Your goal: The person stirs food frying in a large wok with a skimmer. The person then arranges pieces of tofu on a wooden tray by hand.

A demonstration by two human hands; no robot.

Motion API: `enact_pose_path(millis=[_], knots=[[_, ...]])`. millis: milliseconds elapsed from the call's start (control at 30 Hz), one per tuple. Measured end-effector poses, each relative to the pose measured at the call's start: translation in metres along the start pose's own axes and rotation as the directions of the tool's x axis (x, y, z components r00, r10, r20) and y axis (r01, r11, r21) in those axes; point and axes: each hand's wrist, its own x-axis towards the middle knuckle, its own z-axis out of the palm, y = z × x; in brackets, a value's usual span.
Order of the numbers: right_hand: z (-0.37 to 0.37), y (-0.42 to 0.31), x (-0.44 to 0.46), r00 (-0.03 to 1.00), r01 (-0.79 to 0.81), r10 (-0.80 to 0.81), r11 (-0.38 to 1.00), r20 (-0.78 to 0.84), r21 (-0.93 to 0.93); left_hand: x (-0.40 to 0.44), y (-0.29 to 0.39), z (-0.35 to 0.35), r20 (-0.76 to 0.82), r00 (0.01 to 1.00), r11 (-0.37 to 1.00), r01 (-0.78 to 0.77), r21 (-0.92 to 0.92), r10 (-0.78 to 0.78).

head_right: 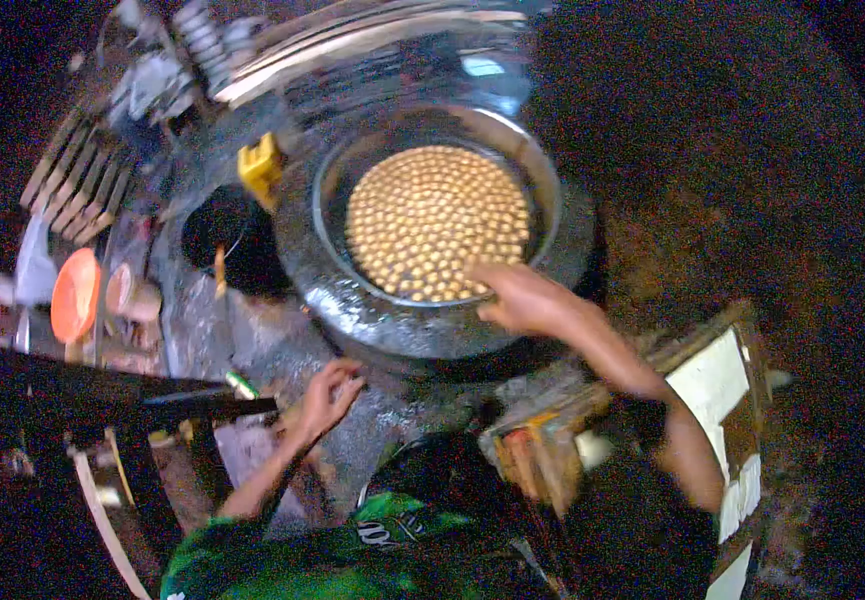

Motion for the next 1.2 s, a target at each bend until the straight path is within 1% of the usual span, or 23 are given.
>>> enact_pose_path(millis=[33,67,100,133,167,200,233,267,333,400,433,533,567,633,667,767,900,967,1000,1067,1133,1167,1200], knots=[[0.004,-0.005,0.002,0.999,0.028,-0.029,1.000,0.041,0.004,-0.022,0.006,0.002,-0.014,0.999,0.999,0.048,-0.004,-0.048],[0.029,0.008,0.037,0.998,0.055,-0.056,0.998,0.017,0.040,-0.087,-0.009,0.009,-0.150,0.989,0.977,0.025,0.211,0.007],[0.045,-0.062,0.148,0.984,0.168,-0.173,0.981,-0.036,-0.100,-0.091,-0.128,-0.033,-0.208,0.976,0.998,0.063,0.000,-0.062],[0.079,-0.087,0.183,0.988,0.140,-0.146,0.986,-0.054,-0.094,-0.157,-0.143,-0.033,-0.185,0.920,0.938,0.338,-0.074,-0.346],[0.114,-0.101,0.222,0.939,0.330,-0.339,0.934,-0.049,-0.134,-0.235,-0.191,-0.022,-0.205,0.840,0.864,0.479,-0.156,-0.503],[0.160,-0.113,0.261,0.961,0.257,-0.259,0.966,-0.098,-0.033,-0.290,-0.187,-0.028,-0.127,0.677,0.688,0.701,-0.188,-0.725],[0.186,-0.138,0.292,0.979,0.203,-0.199,0.953,-0.041,0.224,-0.334,-0.200,-0.030,-0.054,0.586,0.588,0.798,-0.131,-0.808],[0.206,-0.161,0.318,0.990,0.126,-0.138,0.919,0.005,0.374,-0.388,-0.248,0.009,-0.111,0.499,0.511,0.850,-0.130,-0.859],[0.252,-0.208,0.347,0.993,0.025,-0.084,0.851,0.089,0.525,-0.416,-0.264,0.025,-0.014,0.334,0.319,0.886,-0.337,-0.942],[0.286,-0.253,0.376,0.951,-0.299,0.117,0.591,0.288,0.749,-0.410,-0.272,0.020,0.093,0.273,0.178,0.813,-0.554,-0.958],[0.308,-0.266,0.399,0.951,-0.295,0.086,0.546,0.298,0.784,-0.406,-0.275,0.014,0.123,0.262,0.135,0.780,-0.611,-0.957],[0.331,-0.308,0.443,0.927,-0.372,0.234,0.487,0.293,0.790,-0.388,-0.288,-0.013,0.180,0.272,0.070,0.710,-0.701,-0.945],[0.334,-0.321,0.454,0.885,-0.461,0.279,0.422,0.372,0.781,-0.379,-0.294,-0.021,0.193,0.274,0.057,0.697,-0.715,-0.942],[0.362,-0.331,0.487,0.868,-0.497,0.102,0.196,0.487,0.845,-0.364,-0.307,-0.047,0.216,0.282,0.042,0.692,-0.721,-0.935],[0.389,-0.324,0.511,0.876,-0.469,-0.106,0.032,0.470,0.883,-0.357,-0.313,-0.058,0.230,0.283,0.032,0.691,-0.722,-0.931],[0.435,-0.337,0.538,0.818,-0.571,-0.130,-0.056,0.561,0.819,-0.341,-0.329,-0.092,0.244,0.276,0.021,0.701,-0.713,-0.930],[0.433,-0.337,0.532,0.912,-0.404,-0.066,0.024,0.404,0.915,-0.315,-0.348,-0.126,0.250,0.309,0.061,0.732,-0.679,-0.918],[0.356,-0.345,0.479,0.973,-0.229,0.070,0.393,0.220,0.890,-0.294,-0.354,-0.141,0.262,0.337,0.090,0.750,-0.655,-0.904],[0.350,-0.324,0.462,0.974,-0.226,0.109,0.379,0.199,0.897,-0.286,-0.358,-0.147,0.263,0.355,0.111,0.758,-0.643,-0.897],[0.355,-0.268,0.415,0.968,-0.177,0.247,0.582,0.034,0.794,-0.271,-0.365,-0.160,0.255,0.394,0.162,0.766,-0.622,-0.883],[0.279,-0.234,0.324,0.953,-0.233,0.300,0.618,0.049,0.751,-0.256,-0.367,-0.166,0.253,0.421,0.193,0.767,-0.612,-0.871],[0.275,-0.195,0.297,0.934,-0.276,0.345,0.536,0.091,0.798,-0.249,-0.366,-0.168,0.255,0.434,0.209,0.770,-0.603,-0.864],[0.257,-0.168,0.271,0.872,-0.227,0.473,0.161,0.127,0.960,-0.242,-0.363,-0.167,0.258,0.442,0.218,0.772,-0.597,-0.859]])
